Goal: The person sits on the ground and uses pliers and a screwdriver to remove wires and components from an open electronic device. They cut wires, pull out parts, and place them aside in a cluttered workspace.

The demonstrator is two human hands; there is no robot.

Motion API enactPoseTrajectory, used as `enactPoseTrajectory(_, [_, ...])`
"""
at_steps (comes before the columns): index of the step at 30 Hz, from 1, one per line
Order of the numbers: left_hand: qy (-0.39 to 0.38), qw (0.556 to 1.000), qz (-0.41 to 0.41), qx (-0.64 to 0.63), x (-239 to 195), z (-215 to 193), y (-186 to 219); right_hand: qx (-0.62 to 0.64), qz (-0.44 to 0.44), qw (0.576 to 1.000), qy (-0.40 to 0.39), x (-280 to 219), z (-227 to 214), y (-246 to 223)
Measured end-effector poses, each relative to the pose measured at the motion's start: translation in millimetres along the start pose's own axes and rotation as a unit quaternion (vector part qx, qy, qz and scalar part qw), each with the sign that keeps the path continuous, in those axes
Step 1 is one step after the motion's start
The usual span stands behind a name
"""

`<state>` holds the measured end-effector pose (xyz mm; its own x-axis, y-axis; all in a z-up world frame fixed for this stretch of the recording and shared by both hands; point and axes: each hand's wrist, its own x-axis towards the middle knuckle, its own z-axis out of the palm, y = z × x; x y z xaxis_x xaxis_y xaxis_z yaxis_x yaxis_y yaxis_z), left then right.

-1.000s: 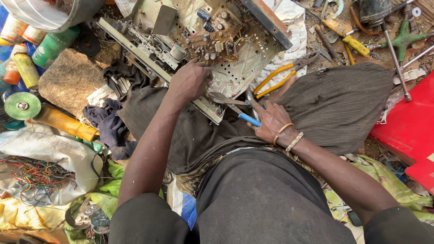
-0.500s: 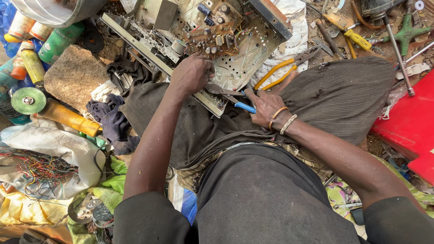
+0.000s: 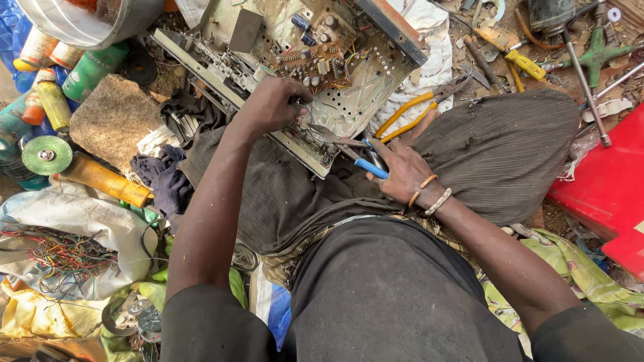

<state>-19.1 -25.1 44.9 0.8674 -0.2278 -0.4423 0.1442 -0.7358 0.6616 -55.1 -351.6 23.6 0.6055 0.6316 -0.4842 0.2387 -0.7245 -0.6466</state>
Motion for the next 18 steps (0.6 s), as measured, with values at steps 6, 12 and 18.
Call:
enactPoseTrajectory(6, [0.126, 0.977, 0.113, 0.127, -10.3, 17.9, -10.2, -0.016, -0.009, 1.0, 0.014, 3.2, 0.5, -4.2])
enactPoseTrajectory(12, [0.243, 0.958, 0.109, 0.103, -20.6, 24.7, -4.4, -0.059, -0.022, 0.998, -0.009, 16.9, 10.1, -5.4])
enactPoseTrajectory(18, [0.168, 0.961, 0.018, 0.221, -28.2, -1.2, 18.2, -0.037, 0.017, 0.999, -0.023, 7.2, 6.0, -0.8])
